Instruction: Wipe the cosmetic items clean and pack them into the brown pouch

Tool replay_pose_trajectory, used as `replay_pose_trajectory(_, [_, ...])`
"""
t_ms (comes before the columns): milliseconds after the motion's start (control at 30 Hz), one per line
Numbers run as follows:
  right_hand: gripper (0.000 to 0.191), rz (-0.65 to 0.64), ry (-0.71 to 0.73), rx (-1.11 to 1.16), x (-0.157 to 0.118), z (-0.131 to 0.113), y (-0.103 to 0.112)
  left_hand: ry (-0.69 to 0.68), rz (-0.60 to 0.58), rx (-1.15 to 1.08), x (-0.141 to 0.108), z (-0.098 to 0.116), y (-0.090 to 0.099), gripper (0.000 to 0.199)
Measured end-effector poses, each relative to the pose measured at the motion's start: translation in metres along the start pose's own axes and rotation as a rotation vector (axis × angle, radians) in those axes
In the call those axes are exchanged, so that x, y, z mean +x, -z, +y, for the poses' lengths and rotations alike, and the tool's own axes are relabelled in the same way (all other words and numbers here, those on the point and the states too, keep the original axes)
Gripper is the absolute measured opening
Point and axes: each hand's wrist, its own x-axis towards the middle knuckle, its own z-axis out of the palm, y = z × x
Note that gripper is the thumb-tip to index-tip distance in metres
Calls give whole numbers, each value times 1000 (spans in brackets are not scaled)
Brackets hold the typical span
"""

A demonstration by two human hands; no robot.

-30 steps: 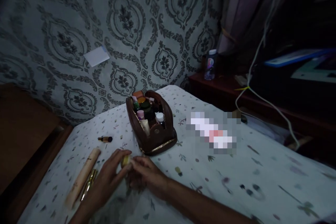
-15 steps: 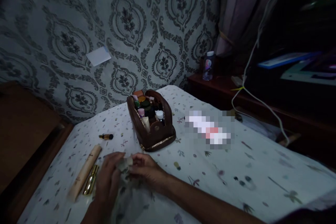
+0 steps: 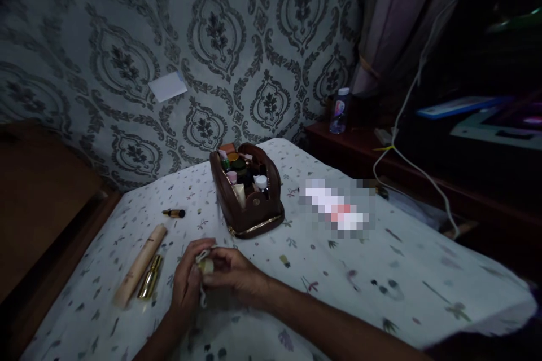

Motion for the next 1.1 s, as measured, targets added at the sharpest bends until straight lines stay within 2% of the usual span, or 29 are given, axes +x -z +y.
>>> replay_pose_trajectory(100, [42, 43, -43, 82, 2, 1, -1, -40, 34, 89, -1, -6, -3, 37])
replay_pose_trajectory(200, [42, 50, -80, 31, 4, 1, 2, -121, 7, 172, 2, -6, -1, 28])
replay_pose_trajectory(367, [43, -20, -122, -117, 3, -2, 4, -237, -10, 283, 11, 4, 6, 28])
replay_pose_trajectory(467, [43, -59, -132, -107, 3, -4, 2, -232, 2, 269, 11, 6, 8, 26])
replay_pose_trajectory(533, [44, -67, -139, -99, 3, -3, 2, -182, 27, 216, 8, 6, 8, 21])
replay_pose_trajectory(633, [46, -45, -143, -91, 2, 1, 1, -18, 25, 103, 3, 7, 8, 17])
replay_pose_trajectory(767, [47, -16, -147, -116, 1, 6, 0, 207, 19, -92, 0, 14, 6, 21])
replay_pose_trajectory(900, [44, -80, -156, -205, 0, 10, -2, 339, 44, -310, 0, 21, 4, 30])
replay_pose_trajectory(1100, [43, -212, -198, -243, -2, 13, -6, 597, 225, -554, 8, 20, 5, 47])
